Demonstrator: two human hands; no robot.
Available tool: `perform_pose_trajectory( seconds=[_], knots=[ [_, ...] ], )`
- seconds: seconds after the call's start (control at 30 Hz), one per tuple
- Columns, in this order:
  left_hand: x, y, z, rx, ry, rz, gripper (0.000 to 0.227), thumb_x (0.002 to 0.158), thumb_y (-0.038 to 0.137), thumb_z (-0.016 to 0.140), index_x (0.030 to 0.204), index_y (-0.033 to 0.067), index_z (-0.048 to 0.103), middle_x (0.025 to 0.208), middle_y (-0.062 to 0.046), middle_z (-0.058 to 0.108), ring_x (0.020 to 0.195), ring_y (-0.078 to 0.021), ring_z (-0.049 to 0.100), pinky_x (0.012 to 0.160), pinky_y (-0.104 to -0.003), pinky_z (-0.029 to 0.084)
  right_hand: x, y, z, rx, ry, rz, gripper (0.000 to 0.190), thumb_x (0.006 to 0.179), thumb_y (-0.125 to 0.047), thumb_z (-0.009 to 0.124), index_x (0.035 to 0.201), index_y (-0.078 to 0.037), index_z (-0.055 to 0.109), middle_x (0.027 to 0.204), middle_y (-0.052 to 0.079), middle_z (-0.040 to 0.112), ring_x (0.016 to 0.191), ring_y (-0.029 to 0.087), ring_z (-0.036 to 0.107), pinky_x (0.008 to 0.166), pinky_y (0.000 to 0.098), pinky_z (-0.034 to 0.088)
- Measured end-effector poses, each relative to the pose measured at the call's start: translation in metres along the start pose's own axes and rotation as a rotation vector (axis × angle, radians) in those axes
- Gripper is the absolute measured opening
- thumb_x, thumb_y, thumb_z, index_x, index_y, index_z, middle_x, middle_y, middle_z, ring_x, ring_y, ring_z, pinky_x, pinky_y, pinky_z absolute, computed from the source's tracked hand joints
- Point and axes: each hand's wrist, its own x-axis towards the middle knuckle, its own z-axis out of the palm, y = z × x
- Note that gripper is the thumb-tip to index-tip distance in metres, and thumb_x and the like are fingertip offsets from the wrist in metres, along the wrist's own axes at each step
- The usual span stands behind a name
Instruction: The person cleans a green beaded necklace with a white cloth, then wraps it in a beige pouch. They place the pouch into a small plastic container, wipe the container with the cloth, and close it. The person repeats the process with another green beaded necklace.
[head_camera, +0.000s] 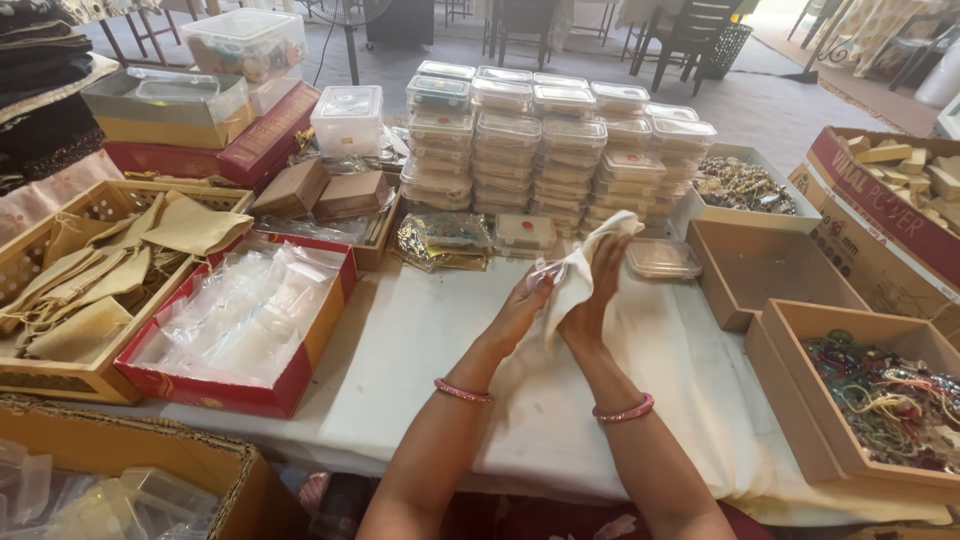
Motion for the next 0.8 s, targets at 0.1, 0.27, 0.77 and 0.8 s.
perform_pose_trajectory(
  seconds=[0.1,0.27,0.77,0.8],
  knots=[
    [0.014,-0.024,-0.022,-0.139,0.027,-0.072,0.076,0.103,0.061,0.045,0.154,0.0046,0.045,0.143,-0.011,0.059,0.131,-0.0210,0.057,0.110,-0.038,0.046,0.004,-0.001,0.000,0.247,0.113,0.030,0.068,0.097,-0.019,0.066,0.157,-0.006,0.036,0.168,0.022,0.028,0.160,0.039,0.022,0.131,0.0501,0.020],
    [0.000,0.013,-0.023,-0.620,0.077,-0.078,0.089,0.094,0.075,0.040,0.154,0.0091,0.041,0.143,-0.010,0.058,0.128,-0.0252,0.058,0.107,-0.042,0.050,0.006,-0.031,-0.004,0.217,-0.270,-0.109,0.073,0.090,0.000,0.047,0.162,-0.007,0.033,0.172,0.019,0.025,0.162,0.038,0.019,0.132,0.0508,0.015],
    [-0.016,0.037,0.027,0.263,-0.096,0.145,0.069,0.104,0.030,0.059,0.165,0.0129,0.032,0.169,-0.011,0.037,0.154,-0.0264,0.036,0.126,-0.040,0.029,-0.015,0.026,0.051,1.093,0.000,0.567,0.046,0.108,-0.030,0.043,0.149,-0.009,0.041,0.136,0.005,0.049,0.123,0.022,0.049,0.104,0.0364,0.043],
    [-0.020,0.050,0.026,0.346,-0.060,0.162,0.067,0.104,0.027,0.060,0.165,0.0126,0.035,0.169,-0.011,0.039,0.156,-0.0269,0.036,0.126,-0.040,0.029,-0.016,0.030,0.058,1.193,0.028,0.642,0.045,0.109,-0.032,0.042,0.148,-0.009,0.042,0.133,0.004,0.051,0.119,0.020,0.052,0.101,0.0349,0.046]
  ],
)
